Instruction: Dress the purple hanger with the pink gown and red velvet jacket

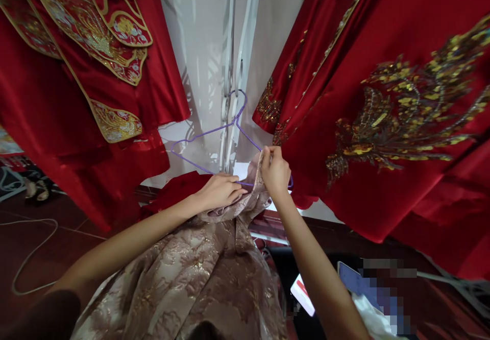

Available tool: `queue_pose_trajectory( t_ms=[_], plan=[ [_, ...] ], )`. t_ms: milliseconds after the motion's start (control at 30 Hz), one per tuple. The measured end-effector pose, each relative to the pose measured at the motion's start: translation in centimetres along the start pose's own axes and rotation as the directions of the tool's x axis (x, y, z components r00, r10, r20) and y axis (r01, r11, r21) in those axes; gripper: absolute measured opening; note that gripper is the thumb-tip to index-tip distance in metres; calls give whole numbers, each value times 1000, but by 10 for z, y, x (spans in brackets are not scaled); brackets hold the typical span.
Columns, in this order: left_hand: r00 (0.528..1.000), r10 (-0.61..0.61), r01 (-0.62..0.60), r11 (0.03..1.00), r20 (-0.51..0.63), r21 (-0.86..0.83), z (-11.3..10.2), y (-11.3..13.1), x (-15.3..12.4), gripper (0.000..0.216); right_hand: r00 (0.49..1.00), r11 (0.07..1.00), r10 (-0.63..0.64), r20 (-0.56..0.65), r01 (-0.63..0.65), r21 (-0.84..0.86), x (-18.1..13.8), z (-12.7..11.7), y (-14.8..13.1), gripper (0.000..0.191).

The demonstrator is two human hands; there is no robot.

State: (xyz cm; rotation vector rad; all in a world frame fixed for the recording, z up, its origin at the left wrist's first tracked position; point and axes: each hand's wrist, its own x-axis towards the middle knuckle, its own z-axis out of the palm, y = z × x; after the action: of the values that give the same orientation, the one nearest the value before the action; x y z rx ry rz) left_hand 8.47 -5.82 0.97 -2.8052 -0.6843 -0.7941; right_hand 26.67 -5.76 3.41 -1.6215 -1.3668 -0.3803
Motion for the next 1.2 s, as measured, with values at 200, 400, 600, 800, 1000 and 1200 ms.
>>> queue_pose_trajectory(
  t_ms=[200, 400, 600, 800, 1000, 1200],
  plan=[
    [985, -129, 108, 978, -112, -178, -21, -37, -18, 35, 999, 998, -21, -37, 18, -62, 0, -13, 0, 37],
    [642, -680, 610, 732, -354, -303, -31, -124, -58, 40, 999, 999, -19, -40, 17, -35, 12, -30, 2, 37],
    [486, -856, 711, 504, -176, -489, -20, -165, -96, 41, 1000, 1000, -4, -18, 4, 21, 15, -28, 4, 40],
    [532, -805, 540, 560, -261, -628, -21, -161, -88, 43, 999, 998, -38, -20, 39, 45, 17, -29, 5, 44],
    [602, -753, 543, 630, -265, -555, -33, -158, -68, 43, 999, 996, -30, 12, 29, 81, 18, -29, 5, 43],
    [447, -877, 708, 468, -178, -529, -28, -167, -83, 44, 999, 989, -33, 7, 32, 143, 20, -26, 8, 44]
  ],
)
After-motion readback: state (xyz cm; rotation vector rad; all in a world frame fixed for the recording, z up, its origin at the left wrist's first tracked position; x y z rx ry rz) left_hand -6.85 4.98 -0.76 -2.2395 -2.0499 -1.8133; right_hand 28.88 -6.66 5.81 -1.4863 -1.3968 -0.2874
